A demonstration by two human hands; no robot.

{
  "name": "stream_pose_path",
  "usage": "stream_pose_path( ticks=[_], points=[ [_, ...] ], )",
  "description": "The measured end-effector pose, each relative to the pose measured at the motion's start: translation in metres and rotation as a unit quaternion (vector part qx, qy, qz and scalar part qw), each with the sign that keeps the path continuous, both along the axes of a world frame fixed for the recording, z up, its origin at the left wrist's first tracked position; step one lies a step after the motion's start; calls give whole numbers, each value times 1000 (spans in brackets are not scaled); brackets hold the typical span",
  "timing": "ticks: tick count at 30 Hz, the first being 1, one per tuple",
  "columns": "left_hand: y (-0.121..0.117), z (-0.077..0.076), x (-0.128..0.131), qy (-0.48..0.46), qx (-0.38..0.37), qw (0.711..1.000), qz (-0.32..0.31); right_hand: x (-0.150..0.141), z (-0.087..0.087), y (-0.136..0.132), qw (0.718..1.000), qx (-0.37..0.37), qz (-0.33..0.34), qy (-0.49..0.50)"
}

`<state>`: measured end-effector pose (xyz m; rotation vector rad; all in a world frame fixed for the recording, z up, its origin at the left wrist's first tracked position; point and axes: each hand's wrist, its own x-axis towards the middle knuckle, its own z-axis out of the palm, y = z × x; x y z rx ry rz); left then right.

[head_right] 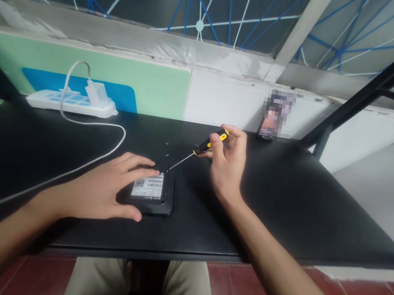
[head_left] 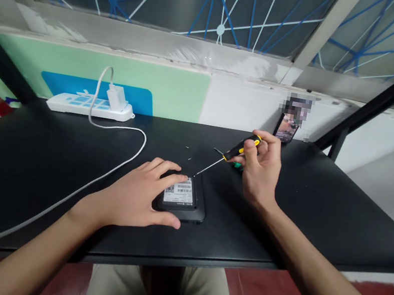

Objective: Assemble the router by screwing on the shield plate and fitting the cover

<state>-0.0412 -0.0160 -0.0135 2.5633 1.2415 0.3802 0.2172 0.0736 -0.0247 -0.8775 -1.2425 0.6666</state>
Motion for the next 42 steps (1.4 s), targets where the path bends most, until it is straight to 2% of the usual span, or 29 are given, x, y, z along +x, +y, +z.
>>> stream_pose_path(
  ticks=[10,15,22,32,42],
  points=[
    [-2,0,-1,-4,-27,1000,3,-6,2,-9,995,73,-19,-58],
    [-2,-2,-6,-4,-63,998,19,-5,7,-14,996,59,-31,-59],
    [-2,-3,-9,1,-67,997,43,-2,6,-12,995,67,-49,-56],
    [-3,4,-13,23,-58,997,44,-8,-12,-1,998,51,11,-40],
    [-3,8,-9,22,-76,996,48,-11,-15,2,998,27,26,-48]
  ],
)
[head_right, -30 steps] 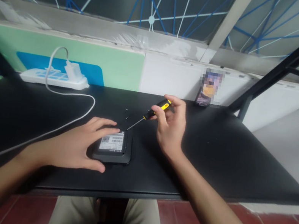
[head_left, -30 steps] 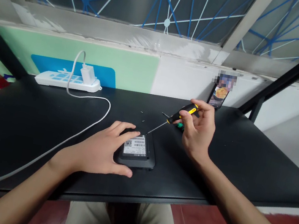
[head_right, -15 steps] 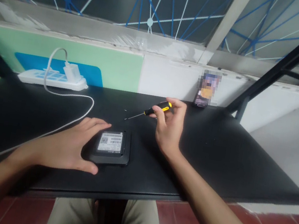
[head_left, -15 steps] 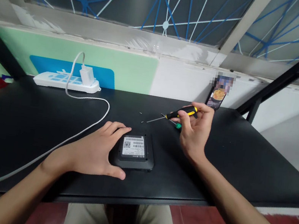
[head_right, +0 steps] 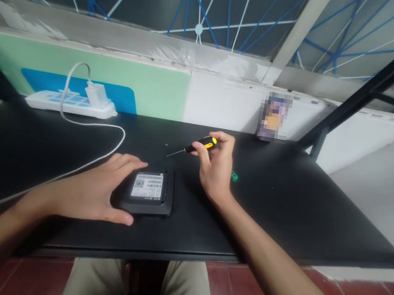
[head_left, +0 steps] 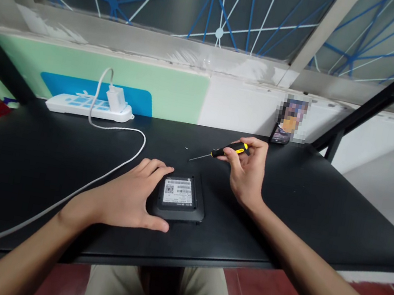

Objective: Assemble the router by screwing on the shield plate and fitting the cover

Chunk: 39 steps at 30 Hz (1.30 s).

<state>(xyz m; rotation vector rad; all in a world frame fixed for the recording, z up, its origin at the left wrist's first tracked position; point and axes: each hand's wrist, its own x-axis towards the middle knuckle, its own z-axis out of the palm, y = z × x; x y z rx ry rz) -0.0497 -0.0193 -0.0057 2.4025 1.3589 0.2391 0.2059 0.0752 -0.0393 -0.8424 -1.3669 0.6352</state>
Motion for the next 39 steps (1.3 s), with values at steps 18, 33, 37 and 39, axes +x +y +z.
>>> stream_pose_path(
  ticks=[18,33,37,39],
  points=[
    [4,-4,-3,-5,48,999,9,17,10,5,995,-24,-46,81],
    [10,-11,-11,6,54,999,6,8,17,-9,980,-133,101,110],
    [10,-14,-13,1,62,998,6,8,17,-10,980,-138,103,96],
    [11,-14,-13,2,64,998,5,8,17,-10,980,-140,105,97]
  ],
)
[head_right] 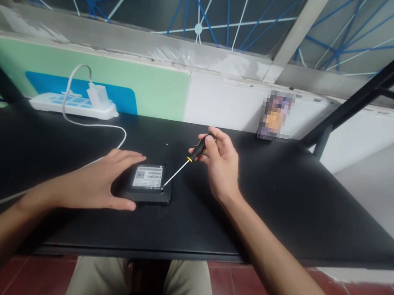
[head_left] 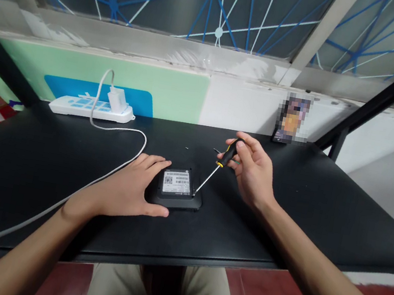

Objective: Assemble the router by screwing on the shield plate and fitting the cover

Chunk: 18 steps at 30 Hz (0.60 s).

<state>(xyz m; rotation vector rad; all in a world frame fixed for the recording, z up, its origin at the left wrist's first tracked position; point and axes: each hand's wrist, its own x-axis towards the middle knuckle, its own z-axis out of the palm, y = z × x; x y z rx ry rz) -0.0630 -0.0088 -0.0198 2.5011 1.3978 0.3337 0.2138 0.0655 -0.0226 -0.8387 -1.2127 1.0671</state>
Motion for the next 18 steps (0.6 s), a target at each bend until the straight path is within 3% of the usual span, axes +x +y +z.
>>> stream_pose_path(
  ticks=[18],
  points=[
    [1,-1,0,0,-6,1000,5,0,1,-2,999,-15,6,-43]
  ],
)
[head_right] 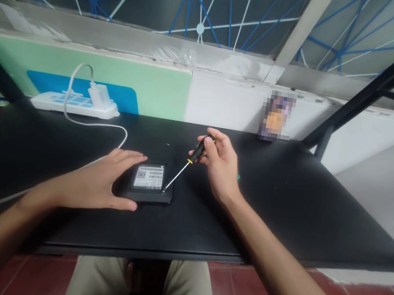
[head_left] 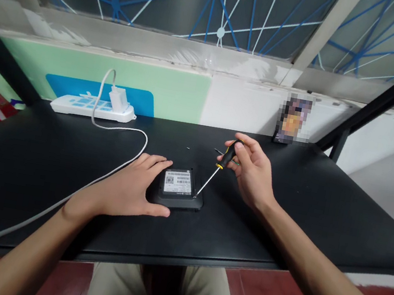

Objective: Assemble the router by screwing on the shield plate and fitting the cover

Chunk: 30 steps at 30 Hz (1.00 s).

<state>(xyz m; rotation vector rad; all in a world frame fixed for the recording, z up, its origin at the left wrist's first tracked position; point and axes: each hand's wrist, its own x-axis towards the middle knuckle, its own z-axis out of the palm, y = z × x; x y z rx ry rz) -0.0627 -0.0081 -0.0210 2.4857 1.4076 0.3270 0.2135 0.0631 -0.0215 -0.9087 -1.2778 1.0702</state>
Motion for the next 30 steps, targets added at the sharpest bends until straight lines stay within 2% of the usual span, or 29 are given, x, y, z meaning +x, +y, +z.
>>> stream_pose_path(
  ticks=[6,12,30],
  points=[
    [-1,3,1,10,-9,1000,4,0,1,1,1000,0,-7,29],
    [0,1,1,11,-3,1000,2,1,2,0,1000,13,-4,0],
    [0,0,0,7,-9,1000,4,-2,2,-3,1000,-10,9,17]
  ],
)
